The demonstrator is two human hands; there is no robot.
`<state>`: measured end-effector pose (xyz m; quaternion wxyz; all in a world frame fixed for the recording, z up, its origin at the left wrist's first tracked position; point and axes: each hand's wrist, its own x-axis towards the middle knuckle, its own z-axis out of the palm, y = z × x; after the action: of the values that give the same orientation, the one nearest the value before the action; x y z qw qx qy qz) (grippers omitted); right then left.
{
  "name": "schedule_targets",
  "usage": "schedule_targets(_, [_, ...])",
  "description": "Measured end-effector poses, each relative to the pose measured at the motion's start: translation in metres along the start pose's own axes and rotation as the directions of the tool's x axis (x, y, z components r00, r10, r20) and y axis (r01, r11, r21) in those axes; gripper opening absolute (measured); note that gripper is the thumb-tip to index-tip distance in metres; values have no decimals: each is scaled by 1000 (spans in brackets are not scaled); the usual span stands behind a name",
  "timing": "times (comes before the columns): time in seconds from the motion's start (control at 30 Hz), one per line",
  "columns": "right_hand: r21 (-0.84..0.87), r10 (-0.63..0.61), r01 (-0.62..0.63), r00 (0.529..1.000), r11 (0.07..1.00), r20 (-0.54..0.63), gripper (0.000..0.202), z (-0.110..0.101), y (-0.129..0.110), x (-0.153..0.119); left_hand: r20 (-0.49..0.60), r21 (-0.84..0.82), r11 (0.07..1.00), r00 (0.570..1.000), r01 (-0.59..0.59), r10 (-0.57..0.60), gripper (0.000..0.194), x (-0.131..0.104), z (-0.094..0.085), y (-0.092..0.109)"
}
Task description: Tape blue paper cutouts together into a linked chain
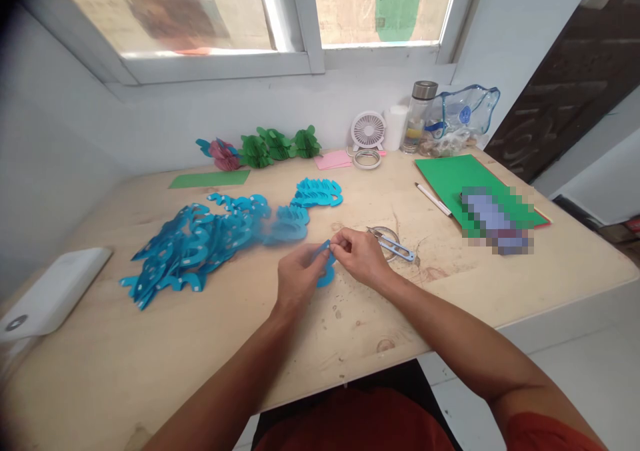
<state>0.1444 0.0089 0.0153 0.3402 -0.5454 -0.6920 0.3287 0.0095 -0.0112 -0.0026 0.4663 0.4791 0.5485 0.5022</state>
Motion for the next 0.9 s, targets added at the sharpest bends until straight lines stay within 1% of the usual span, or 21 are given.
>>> schedule_targets(0.37, [-19,-5,5,1000,1000,2,10,-1,-1,0,29,36,999,999,20,-22,22,-1,0,2])
schedule_targets(0.6, [-33,-12,11,1000,999,-19,9,0,-2,-1,32,133,990,998,-54,50,20,0,-1,2])
schedule_targets(0.9, [-55,-11,9,1000,998,-25,8,-1,-3,-1,39,159,986,998,-52,46,20,-1,-1,3])
